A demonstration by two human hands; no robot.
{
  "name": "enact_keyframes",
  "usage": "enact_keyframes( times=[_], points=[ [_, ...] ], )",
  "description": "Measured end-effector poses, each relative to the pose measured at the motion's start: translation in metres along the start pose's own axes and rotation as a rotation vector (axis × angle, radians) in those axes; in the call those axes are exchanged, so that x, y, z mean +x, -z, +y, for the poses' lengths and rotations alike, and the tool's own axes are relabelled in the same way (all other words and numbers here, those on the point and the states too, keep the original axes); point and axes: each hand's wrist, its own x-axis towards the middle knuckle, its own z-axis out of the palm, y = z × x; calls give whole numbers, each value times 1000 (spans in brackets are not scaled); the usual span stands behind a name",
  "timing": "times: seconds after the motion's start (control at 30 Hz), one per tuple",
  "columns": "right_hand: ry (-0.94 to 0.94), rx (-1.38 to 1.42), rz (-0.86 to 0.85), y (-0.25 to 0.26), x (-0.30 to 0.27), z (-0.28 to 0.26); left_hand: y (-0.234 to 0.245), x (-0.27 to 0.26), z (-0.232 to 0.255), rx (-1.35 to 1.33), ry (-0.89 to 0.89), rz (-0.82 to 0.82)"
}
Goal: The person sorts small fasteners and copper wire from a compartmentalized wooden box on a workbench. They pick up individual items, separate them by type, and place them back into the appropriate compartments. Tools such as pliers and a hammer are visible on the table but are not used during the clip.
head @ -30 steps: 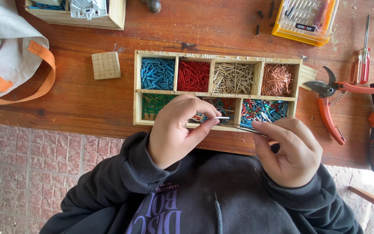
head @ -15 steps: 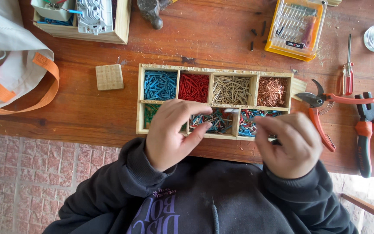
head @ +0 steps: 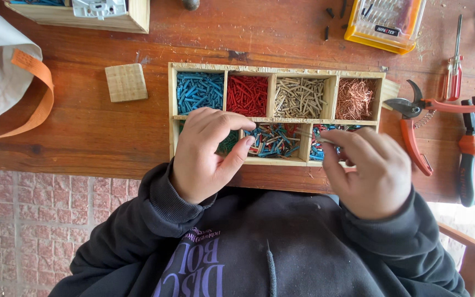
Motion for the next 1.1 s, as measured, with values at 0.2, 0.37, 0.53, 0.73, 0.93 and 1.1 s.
enact_keyframes(
  times=[0.2,0.37,0.53,0.73,0.93,1.1],
  points=[
    [20,-118,-51,-24,-6,0,-1,0,-1,16,-15,-6],
    [21,-224,-49,-29,-6,-1,0,-2,-2,18,-22,-8],
    [70,-275,-44,-28,1,-10,-1,-2,-2,25,-34,-8],
    [71,-318,-77,-34,3,-13,0,-2,-1,20,-19,-11],
    [52,-318,-38,-32,1,-14,-1,-2,-1,27,-16,-11],
    [31,-364,-46,-32,2,-14,-1,-2,-2,30,-27,-15]
  ],
)
